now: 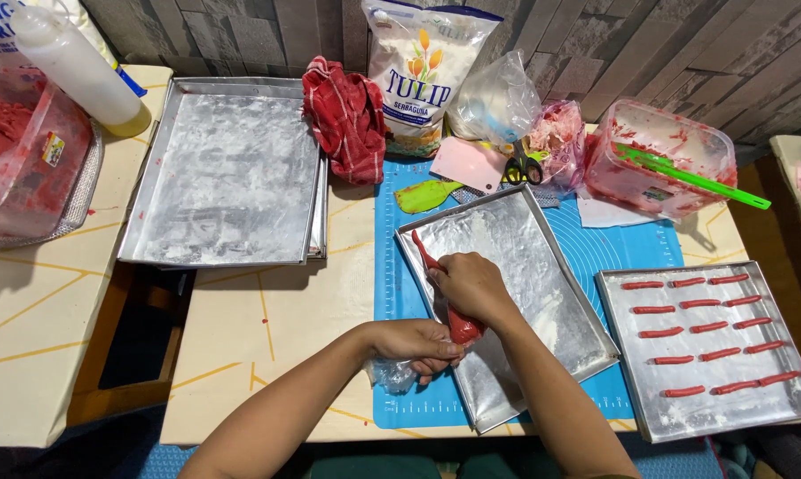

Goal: Piping red dough into strips on a baking tray and cutting them into small pieces using scissors.

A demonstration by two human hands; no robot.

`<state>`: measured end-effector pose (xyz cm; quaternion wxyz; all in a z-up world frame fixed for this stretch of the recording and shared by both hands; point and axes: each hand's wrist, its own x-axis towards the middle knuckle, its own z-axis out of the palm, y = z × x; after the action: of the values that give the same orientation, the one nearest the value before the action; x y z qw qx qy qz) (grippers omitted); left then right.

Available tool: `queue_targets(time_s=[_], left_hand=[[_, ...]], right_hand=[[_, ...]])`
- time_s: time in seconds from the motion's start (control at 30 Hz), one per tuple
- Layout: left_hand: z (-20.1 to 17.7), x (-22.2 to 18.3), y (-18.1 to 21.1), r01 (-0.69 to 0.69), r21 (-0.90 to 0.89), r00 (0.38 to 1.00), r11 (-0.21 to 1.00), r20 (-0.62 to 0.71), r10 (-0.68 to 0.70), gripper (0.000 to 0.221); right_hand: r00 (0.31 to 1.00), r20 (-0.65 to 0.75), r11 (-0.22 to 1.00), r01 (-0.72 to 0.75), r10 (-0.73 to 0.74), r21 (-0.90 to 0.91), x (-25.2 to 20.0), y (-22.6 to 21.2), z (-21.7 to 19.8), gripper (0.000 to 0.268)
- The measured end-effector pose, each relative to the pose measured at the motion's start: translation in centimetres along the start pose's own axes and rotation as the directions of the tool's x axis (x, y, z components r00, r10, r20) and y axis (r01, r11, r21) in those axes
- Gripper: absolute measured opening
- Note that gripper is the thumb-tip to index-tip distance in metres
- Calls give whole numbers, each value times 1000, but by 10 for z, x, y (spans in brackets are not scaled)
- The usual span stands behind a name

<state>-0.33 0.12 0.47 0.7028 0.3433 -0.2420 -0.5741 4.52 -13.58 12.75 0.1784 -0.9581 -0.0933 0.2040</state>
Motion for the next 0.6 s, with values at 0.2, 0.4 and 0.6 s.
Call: queue_targets(time_s=[0.2,0.4,0.6], left_hand=[[3,0,3,3,2,1000,1000,-6,-3,33],[5,-1,4,8,4,1000,1000,-10,-8,33],[7,-3,6,20,-7,1000,1000,-4,-20,34]], right_hand=[[1000,14,1000,-11,11,-20,1,3,1,34],[999,30,999,-21,22,-26,0,1,0,35],[995,73,996,-57,62,-71,1,1,0,36]])
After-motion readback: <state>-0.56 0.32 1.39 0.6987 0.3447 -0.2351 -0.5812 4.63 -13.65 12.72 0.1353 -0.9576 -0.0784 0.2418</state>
